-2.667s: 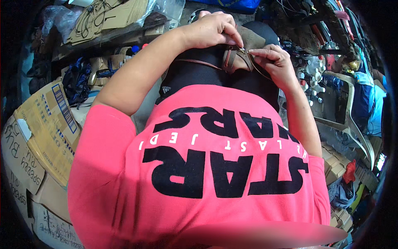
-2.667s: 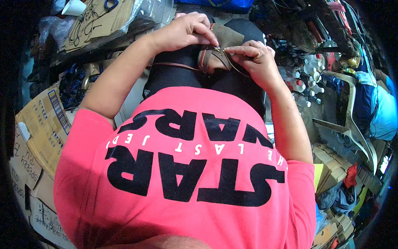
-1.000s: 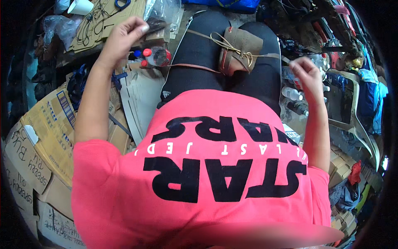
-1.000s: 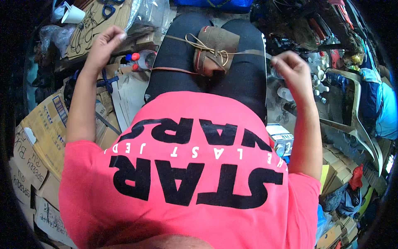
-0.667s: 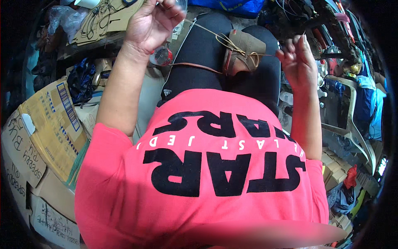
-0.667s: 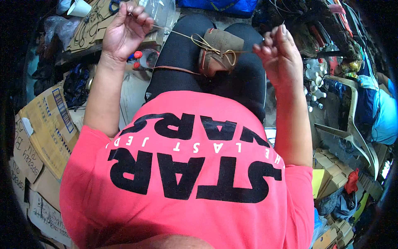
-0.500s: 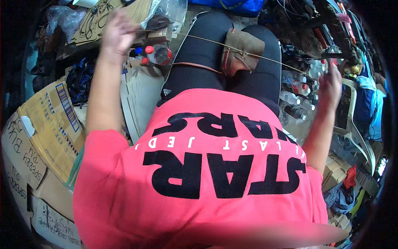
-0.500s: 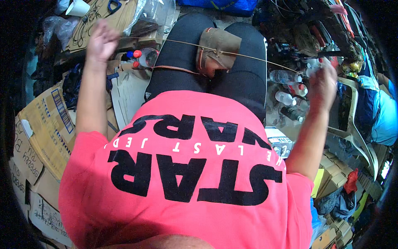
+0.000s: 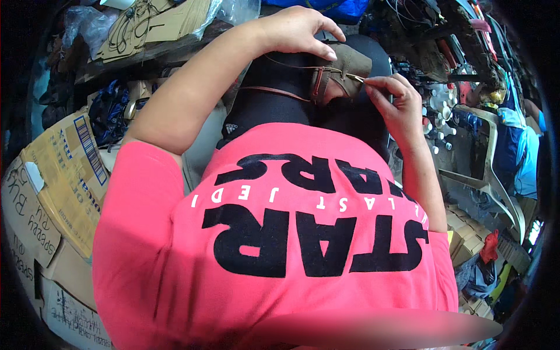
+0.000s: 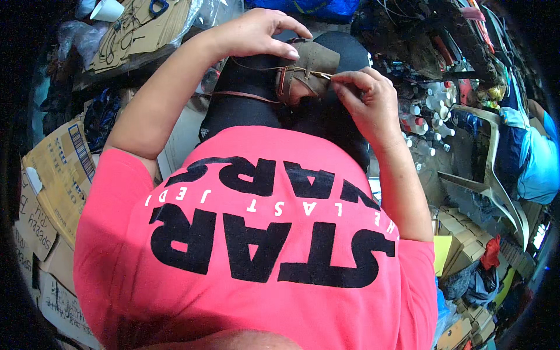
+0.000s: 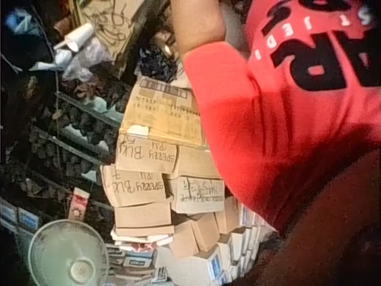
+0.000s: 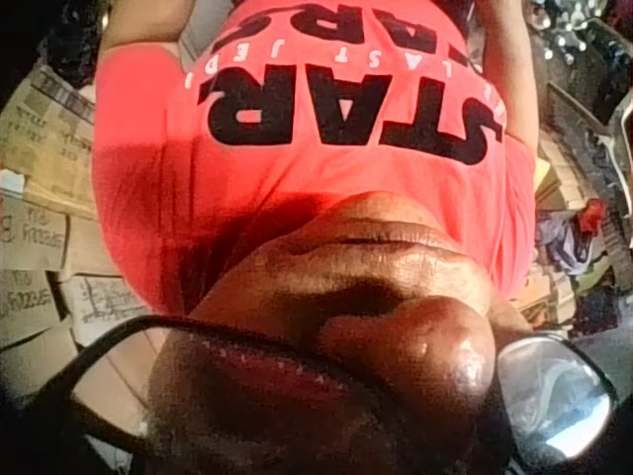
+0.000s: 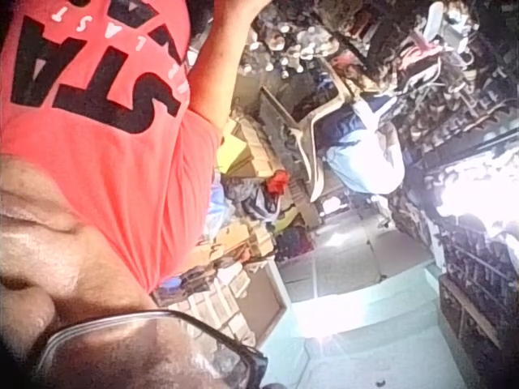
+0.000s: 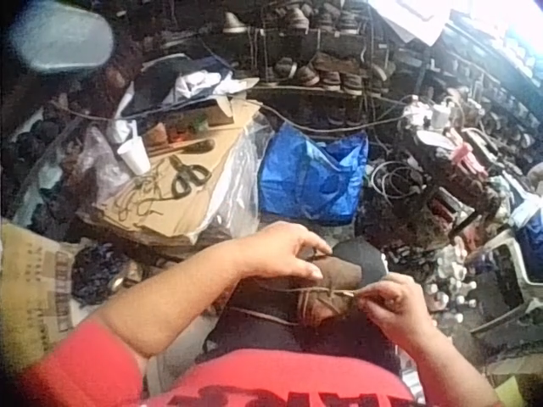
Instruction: Stitching together pieces of a shoe upper by hand with a needle and thread.
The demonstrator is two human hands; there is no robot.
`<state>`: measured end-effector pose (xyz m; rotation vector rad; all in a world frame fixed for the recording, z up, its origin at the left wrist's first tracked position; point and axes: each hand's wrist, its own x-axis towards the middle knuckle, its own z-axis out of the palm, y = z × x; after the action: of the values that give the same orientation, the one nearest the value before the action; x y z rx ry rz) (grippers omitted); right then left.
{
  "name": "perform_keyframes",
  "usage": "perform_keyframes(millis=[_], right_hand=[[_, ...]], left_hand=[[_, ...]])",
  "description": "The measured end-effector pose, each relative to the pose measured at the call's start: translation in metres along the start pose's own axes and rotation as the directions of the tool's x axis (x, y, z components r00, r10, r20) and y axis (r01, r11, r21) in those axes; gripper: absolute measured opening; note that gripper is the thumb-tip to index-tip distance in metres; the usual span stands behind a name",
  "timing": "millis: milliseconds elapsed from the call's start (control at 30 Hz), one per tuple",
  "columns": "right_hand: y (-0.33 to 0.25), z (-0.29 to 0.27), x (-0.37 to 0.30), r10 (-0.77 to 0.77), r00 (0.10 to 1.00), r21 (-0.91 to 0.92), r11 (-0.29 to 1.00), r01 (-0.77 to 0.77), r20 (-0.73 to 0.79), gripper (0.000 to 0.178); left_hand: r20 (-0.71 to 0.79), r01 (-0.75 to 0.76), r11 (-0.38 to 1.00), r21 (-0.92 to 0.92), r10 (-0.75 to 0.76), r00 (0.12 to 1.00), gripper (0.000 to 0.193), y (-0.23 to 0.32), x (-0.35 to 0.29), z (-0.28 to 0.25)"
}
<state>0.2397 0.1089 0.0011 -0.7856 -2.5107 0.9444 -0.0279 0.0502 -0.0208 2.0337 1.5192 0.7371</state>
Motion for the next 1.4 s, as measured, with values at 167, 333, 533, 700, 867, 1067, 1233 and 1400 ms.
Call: perform_keyframes(millis=[167, 333, 533, 700, 867, 1067, 1233, 1400], right_hand=[[-0.008, 0.000, 0.006, 0.009, 1.000, -0.016, 1.000, -0.009, 0.001, 0.013], [-0.005, 0.000, 0.009, 0.016, 1.000, -0.015, 1.000, -0.015, 0.025, 0.014], [-0.013, -0.006, 0.015, 0.033, 0.997, -0.077, 0.997, -0.028, 0.073, 0.015], [-0.013, -0.001, 0.016, 0.039, 0.997, -0.025, 0.999, -0.038, 0.062, 0.016], [-0.007, 0.004, 0.018, 0.016, 0.996, -0.002, 1.000, -0.016, 0.088, 0.016], [0.004, 0.002, 0.019, 0.031, 0.988, -0.021, 0.999, -0.028, 0.148, 0.017], [0.002, 0.009, 0.023, -0.081, 0.990, -0.140, 0.985, 0.098, 0.118, 0.016], [0.018, 0.009, 0.018, 0.064, 0.980, 0.229, 0.967, -0.107, 0.187, 0.020]], left_hand=[[0.145, 0.186, 0.974, -0.127, -0.168, 0.975, 0.049, 0.001, 0.009, -0.001], [0.127, 0.197, 0.977, -0.082, -0.186, 0.974, 0.048, 0.008, 0.010, -0.003], [0.161, 0.191, 0.978, -0.077, -0.177, 0.971, 0.052, 0.009, 0.011, -0.009], [0.187, 0.200, 0.966, -0.164, -0.169, 0.968, 0.054, 0.004, 0.013, -0.011], [0.208, 0.156, 0.985, -0.076, -0.138, 0.968, 0.058, 0.001, 0.015, -0.010], [0.305, 0.112, 0.984, 0.140, -0.150, 0.940, 0.061, -0.002, 0.029, -0.004], [0.286, 0.133, 0.976, 0.173, -0.179, 0.941, 0.062, 0.000, 0.031, 0.000], [0.189, 0.135, 0.972, 0.193, -0.172, 0.967, 0.057, 0.004, 0.027, 0.006]])
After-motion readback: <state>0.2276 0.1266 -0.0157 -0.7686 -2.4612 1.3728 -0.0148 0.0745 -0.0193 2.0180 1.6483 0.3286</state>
